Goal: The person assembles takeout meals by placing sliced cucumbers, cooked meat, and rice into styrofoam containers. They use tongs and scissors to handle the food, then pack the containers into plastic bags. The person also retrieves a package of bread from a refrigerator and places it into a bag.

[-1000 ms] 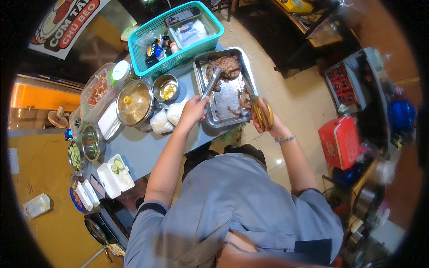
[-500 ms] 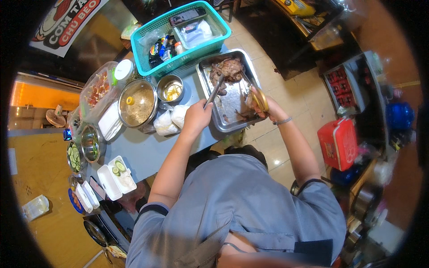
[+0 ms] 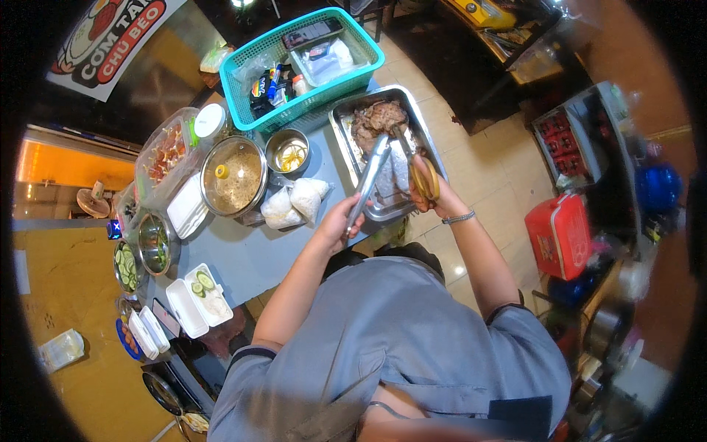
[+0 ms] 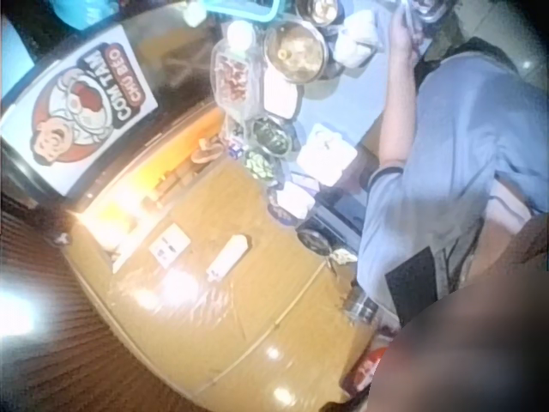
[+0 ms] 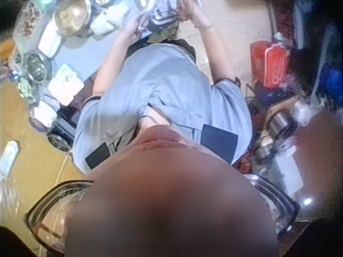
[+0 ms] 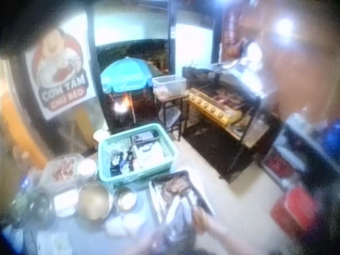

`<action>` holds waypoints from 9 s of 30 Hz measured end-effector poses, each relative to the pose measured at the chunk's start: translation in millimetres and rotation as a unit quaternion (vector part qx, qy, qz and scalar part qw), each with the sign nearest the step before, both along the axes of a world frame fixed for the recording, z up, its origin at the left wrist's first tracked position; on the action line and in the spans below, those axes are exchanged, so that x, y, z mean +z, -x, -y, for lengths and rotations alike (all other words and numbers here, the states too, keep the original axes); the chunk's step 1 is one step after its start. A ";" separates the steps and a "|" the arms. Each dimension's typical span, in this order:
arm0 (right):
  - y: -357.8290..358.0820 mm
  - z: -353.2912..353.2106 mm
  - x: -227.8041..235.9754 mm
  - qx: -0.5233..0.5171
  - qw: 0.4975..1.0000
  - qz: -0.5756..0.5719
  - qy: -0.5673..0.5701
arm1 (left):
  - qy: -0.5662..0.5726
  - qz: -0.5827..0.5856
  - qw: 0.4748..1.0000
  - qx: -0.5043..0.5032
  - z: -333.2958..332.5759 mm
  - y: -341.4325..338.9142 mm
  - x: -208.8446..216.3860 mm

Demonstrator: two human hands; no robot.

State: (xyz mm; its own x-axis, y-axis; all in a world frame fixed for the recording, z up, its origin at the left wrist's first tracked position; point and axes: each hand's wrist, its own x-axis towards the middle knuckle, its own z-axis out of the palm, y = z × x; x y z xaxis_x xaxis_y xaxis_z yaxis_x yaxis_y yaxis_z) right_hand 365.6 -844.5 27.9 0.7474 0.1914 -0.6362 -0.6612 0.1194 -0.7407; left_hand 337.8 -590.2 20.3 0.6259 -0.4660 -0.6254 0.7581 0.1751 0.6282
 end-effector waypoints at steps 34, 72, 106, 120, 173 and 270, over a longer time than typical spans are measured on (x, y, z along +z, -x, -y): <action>85.3 -35.8 2.5 -0.010 0.991 0.124 0.044 | -0.099 0.246 0.955 0.130 15.7 4.6 29.2; 115.8 -18.4 5.4 0.036 0.990 0.132 -0.039 | -0.121 0.189 0.966 -0.130 -81.2 21.0 55.7; 109.0 28.0 18.6 0.129 0.983 0.113 -0.064 | -0.202 0.224 0.927 -0.223 -93.5 0.7 91.8; 113.6 60.9 -10.8 0.103 0.988 0.104 -0.045 | -0.229 0.218 0.917 -0.242 -87.7 -10.0 85.0; 58.0 34.8 38.7 0.324 0.930 0.143 0.095 | -0.233 0.231 0.942 0.078 -46.9 85.7 66.0; -80.4 23.9 -1.6 0.364 0.915 -0.153 -0.084 | 0.019 0.014 0.989 0.149 -46.9 51.1 30.2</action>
